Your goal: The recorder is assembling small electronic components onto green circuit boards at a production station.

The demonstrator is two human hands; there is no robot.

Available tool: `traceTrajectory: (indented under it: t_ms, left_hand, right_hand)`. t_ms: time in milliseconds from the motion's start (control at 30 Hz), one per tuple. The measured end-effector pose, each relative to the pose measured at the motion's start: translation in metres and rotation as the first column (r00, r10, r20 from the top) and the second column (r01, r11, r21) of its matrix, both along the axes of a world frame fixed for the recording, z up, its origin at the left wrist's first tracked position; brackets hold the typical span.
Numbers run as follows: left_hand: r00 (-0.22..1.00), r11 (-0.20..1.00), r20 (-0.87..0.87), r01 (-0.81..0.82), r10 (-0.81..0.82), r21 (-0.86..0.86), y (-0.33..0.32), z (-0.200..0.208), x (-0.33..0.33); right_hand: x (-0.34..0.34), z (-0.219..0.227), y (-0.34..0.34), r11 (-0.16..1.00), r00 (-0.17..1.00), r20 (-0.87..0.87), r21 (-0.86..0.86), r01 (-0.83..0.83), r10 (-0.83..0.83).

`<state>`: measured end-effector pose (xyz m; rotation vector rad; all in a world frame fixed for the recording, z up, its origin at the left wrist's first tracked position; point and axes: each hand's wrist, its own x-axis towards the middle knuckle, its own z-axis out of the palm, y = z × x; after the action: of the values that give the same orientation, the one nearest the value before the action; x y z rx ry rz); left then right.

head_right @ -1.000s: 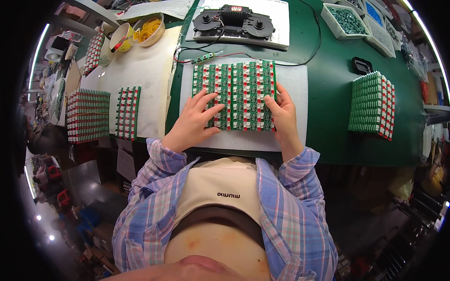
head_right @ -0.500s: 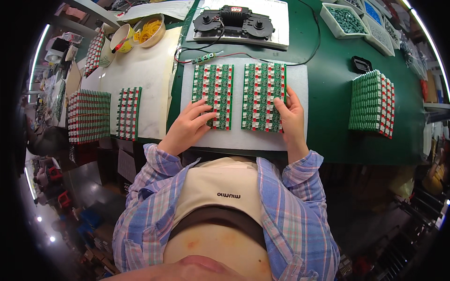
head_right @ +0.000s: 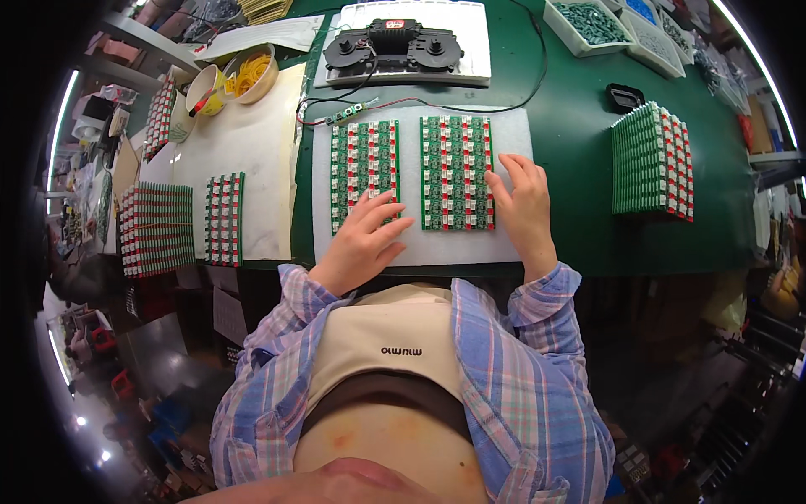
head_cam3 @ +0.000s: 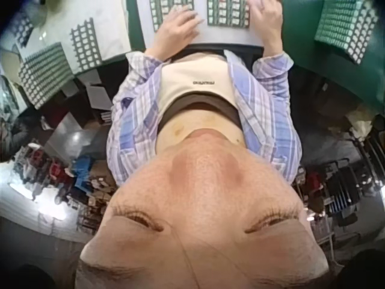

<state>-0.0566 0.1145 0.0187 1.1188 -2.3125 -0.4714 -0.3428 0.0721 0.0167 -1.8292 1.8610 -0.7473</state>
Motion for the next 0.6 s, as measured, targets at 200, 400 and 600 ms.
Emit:
traceTrajectory:
  t_ms: [200, 400, 600]
  left_hand:
    - [1.0, 0.999, 0.006, 0.028, -0.028, -0.018, 0.0, -0.017, -0.017]
    - [0.998, 0.996, 0.056, 0.023, -0.018, -0.091, -0.002, -0.028, -0.019]
    - [0.997, 0.988, 0.079, 0.025, -0.014, -0.149, -0.001, -0.035, -0.019]
  right_hand:
    - [-0.016, 0.001, 0.027, 0.982, 0.983, 0.069, -0.097, -0.164, 0.171]
    - [-0.021, -0.012, 0.047, 0.943, 0.949, 0.074, -0.161, -0.29, 0.305]
    - [-0.023, -0.026, 0.049, 0.911, 0.941, -0.04, -0.239, -0.335, 0.336]
